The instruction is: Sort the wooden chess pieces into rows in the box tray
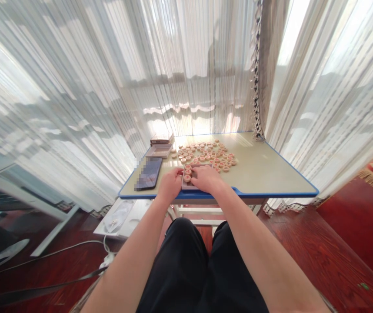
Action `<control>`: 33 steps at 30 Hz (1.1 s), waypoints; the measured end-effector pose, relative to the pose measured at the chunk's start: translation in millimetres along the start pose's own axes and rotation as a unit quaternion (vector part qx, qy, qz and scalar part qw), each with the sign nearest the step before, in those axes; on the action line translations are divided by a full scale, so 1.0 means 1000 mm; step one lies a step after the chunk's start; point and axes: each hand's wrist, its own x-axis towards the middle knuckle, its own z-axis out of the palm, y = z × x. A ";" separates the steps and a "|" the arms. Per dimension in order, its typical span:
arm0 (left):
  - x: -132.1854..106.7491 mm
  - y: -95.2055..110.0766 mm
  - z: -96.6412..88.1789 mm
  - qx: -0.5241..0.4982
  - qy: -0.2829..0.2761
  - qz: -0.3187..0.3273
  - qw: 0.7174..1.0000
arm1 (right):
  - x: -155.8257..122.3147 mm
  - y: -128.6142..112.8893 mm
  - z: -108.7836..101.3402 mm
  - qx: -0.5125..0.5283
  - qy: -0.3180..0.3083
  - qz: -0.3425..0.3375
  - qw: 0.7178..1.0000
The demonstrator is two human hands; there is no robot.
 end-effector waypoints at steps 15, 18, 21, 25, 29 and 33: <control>0.000 0.002 -0.001 -0.002 -0.005 -0.009 1.000 | 0.001 0.002 0.001 -0.001 -0.010 -0.005 1.000; 0.001 0.001 0.000 -0.001 -0.004 -0.002 1.000 | 0.002 0.003 0.001 0.004 -0.008 -0.007 1.000; 0.001 0.000 0.000 0.000 -0.002 0.003 1.000 | 0.001 0.002 0.001 0.005 -0.008 -0.004 1.000; 0.000 0.000 0.000 0.000 -0.002 0.001 1.000 | 0.000 -0.001 -0.001 0.001 -0.001 0.003 1.000; 0.000 -0.001 -0.001 -0.005 0.001 0.004 1.000 | -0.002 -0.001 -0.001 0.011 0.012 0.007 1.000; -0.001 -0.002 0.000 -0.015 0.006 0.004 1.000 | -0.002 -0.001 -0.001 0.030 0.023 0.007 0.999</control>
